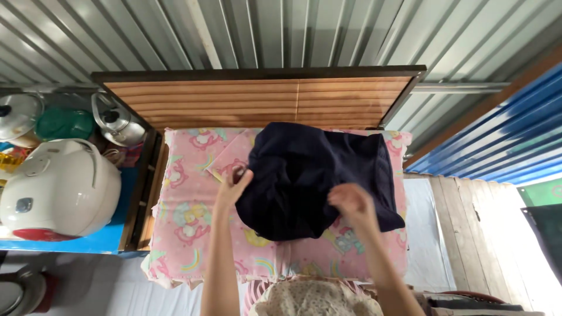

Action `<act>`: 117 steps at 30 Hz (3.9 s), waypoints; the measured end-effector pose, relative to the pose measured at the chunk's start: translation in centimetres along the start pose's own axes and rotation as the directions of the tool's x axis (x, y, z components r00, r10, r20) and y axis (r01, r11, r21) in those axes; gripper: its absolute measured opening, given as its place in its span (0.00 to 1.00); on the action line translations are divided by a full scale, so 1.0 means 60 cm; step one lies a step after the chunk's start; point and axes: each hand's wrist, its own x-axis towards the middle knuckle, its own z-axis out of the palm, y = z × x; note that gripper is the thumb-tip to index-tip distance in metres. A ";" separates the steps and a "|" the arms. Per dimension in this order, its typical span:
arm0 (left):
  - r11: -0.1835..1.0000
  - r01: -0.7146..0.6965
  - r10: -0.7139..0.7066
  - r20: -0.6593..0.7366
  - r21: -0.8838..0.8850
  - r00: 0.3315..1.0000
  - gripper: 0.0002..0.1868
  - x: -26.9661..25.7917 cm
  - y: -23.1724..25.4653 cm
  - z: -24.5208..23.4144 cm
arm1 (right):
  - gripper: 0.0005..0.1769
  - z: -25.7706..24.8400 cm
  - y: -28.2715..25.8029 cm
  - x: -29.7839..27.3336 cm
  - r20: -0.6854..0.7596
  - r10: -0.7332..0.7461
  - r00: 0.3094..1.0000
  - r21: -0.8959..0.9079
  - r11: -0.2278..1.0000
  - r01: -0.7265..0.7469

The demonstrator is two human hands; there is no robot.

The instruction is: Folding a pair of dark shorts on a pink pillow and placing them on a pile of laundry.

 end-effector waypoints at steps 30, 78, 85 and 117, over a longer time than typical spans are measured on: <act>0.717 0.243 -0.335 -0.018 -0.653 0.942 0.28 -0.073 0.246 -0.009 | 0.30 -0.116 -0.078 -0.004 -0.101 0.207 0.973 0.862 0.506 -0.018; 0.655 -0.262 0.513 0.162 -0.709 0.843 0.56 -0.123 0.470 -0.084 | 0.15 -0.232 -0.112 -0.027 -0.215 -0.115 0.970 0.603 0.765 0.225; 0.825 -0.264 0.116 0.307 0.500 0.945 0.45 -0.119 0.499 -0.055 | 0.24 -0.269 -0.216 0.010 -0.207 -0.206 0.956 -0.140 0.974 0.179; 0.961 -0.125 0.166 -0.153 0.246 0.974 0.19 -0.063 0.042 -0.055 | 0.14 -0.256 0.244 0.010 -0.294 0.164 0.942 0.046 0.987 -0.157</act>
